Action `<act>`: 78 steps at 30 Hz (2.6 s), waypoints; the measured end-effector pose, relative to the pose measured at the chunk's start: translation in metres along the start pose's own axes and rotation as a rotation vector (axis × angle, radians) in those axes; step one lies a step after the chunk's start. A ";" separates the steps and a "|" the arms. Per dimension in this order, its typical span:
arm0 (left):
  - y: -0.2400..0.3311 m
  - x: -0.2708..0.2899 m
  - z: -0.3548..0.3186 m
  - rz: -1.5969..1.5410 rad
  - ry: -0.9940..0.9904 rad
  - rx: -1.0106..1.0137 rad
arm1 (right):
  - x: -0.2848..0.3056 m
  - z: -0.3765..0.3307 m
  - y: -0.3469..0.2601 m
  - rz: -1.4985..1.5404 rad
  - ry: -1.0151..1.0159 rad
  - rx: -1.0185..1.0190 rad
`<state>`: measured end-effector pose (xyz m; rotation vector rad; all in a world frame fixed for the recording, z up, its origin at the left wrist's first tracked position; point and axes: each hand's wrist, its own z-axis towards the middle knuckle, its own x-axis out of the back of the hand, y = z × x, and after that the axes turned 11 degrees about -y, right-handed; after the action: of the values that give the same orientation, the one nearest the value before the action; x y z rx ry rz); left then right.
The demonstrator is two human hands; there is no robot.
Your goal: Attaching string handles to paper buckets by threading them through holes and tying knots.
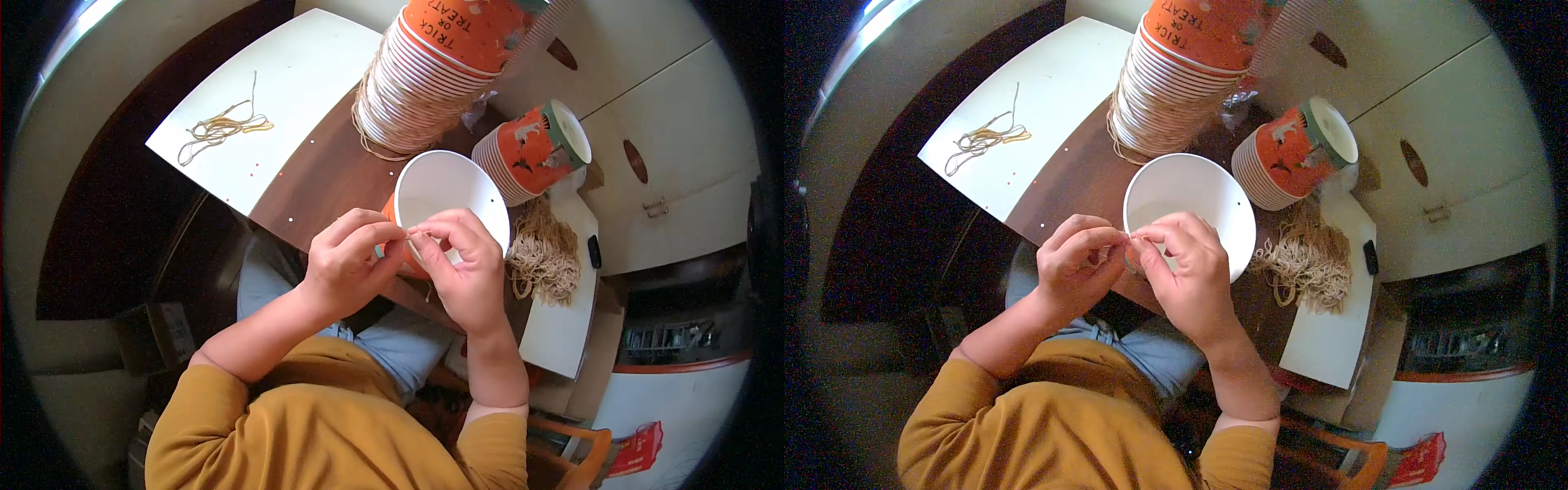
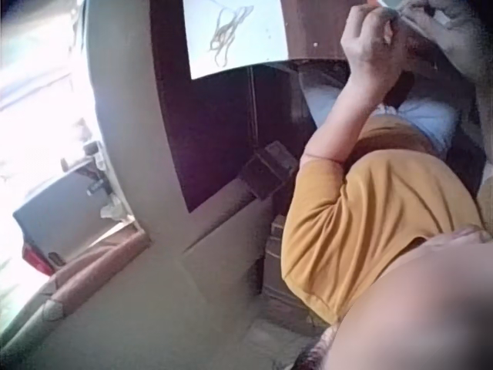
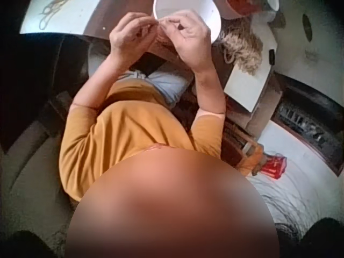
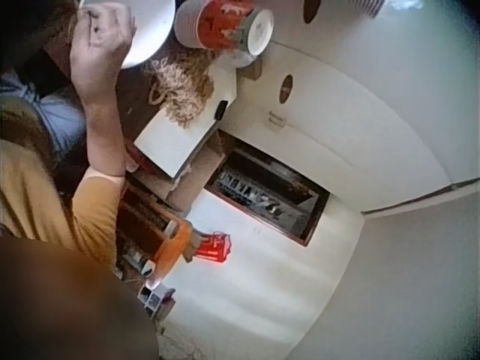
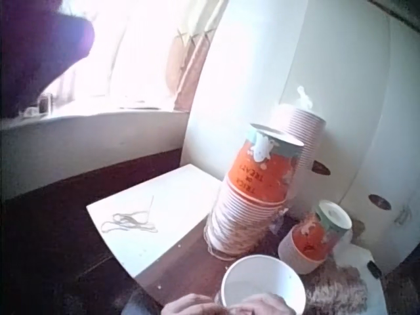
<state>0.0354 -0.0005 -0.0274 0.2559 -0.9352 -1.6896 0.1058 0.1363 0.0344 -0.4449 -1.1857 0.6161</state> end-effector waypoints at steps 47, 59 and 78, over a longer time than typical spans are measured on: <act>-0.002 0.038 0.014 -0.723 -0.354 0.597 | 0.012 0.031 0.011 0.071 -0.280 0.109; 0.000 0.037 0.013 -0.564 -0.281 0.573 | 0.011 0.034 0.010 -0.061 -0.227 0.185; -0.009 0.034 0.007 -0.076 -0.126 0.032 | 0.012 0.035 0.011 0.311 -0.399 -0.009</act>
<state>0.0131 -0.0268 -0.0187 0.2102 -1.0575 -1.7781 0.0733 0.1528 0.0469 -0.5345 -1.5111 1.0018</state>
